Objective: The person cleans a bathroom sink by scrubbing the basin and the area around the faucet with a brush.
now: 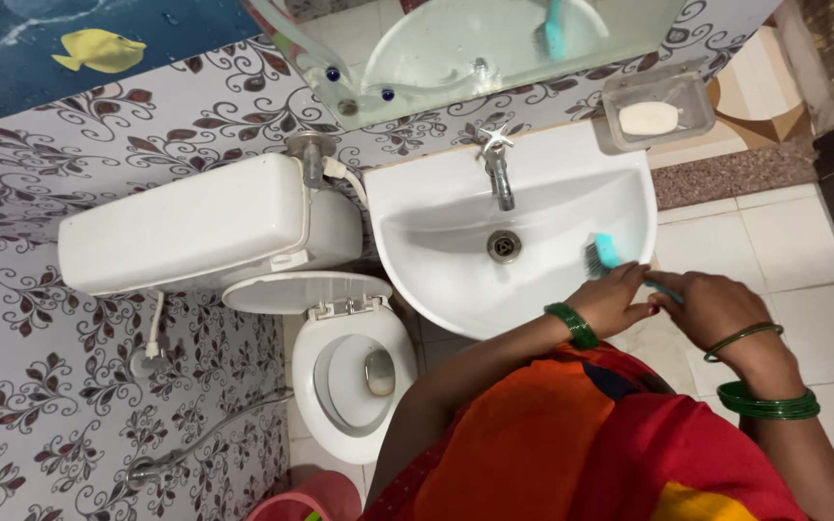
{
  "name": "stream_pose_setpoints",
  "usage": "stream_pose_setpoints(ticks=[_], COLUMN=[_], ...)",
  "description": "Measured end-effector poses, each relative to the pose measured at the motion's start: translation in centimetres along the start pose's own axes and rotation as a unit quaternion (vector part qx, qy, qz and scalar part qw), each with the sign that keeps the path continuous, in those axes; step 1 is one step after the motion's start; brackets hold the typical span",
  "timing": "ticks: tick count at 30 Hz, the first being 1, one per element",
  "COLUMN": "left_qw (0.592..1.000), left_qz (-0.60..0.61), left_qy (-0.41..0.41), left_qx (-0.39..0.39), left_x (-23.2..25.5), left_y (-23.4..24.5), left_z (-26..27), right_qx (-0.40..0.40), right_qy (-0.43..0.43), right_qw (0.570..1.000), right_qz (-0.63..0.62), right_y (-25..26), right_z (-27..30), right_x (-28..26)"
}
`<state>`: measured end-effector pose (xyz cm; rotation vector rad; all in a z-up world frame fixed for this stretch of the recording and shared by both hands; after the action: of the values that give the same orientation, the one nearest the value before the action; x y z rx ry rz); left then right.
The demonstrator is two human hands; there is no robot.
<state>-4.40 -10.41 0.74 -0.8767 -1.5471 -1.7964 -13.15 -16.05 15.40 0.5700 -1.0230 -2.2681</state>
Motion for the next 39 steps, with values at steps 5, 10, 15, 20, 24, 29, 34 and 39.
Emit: stream_pose_setpoints(ticks=[5, 10, 15, 20, 24, 29, 34, 39], left_qw=[0.992, 0.981, 0.968, 0.966, 0.967, 0.990, 0.987, 0.973], left_qz=[-0.020, -0.089, -0.121, -0.079, -0.015, 0.031, 0.022, 0.059], left_qy=[0.104, 0.155, 0.219, 0.247, 0.253, 0.118, 0.092, 0.140], left_qx=[-0.072, -0.074, -0.036, -0.010, -0.005, 0.067, 0.130, 0.176], left_x=[-0.3, -1.9, -2.5, -1.6, -1.0, -1.0, -0.4, -1.6], left_y=[1.5, 3.0, 4.2, 4.3, 2.1, -1.0, -0.6, 0.1], left_z=[0.4, 4.7, 8.2, 8.3, 6.2, 1.3, -3.8, -3.5], right_qx=[-0.035, -0.126, -0.199, -0.188, -0.148, -0.121, -0.027, 0.083], right_qy=[-0.011, 0.070, 0.170, 0.192, 0.182, 0.127, 0.112, 0.128], right_qw=[0.998, 0.980, 0.954, 0.959, 0.972, 0.984, 0.993, 0.988], right_qz=[-0.049, -0.140, -0.142, -0.092, -0.004, 0.033, -0.008, -0.010], right_y=[-1.1, -5.0, -7.1, -6.4, -5.3, -1.7, 0.9, -0.9], right_z=[-1.3, -4.5, -6.5, -7.5, -7.9, -5.9, -4.3, -6.8], right_x=[0.4, -0.8, -2.9, -2.4, 0.1, 3.1, 4.2, 4.0])
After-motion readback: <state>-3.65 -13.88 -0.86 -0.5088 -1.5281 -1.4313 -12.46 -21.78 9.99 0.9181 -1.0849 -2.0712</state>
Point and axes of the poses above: each hand's wrist, its own z-axis away from the middle knuckle, its own y-axis out of the back of the hand, x = y × z, the point moved 5 cm from there along -z, towards the middle knuckle, and after that the axes turned 10 degrees about -x, right-handed, at the moved point
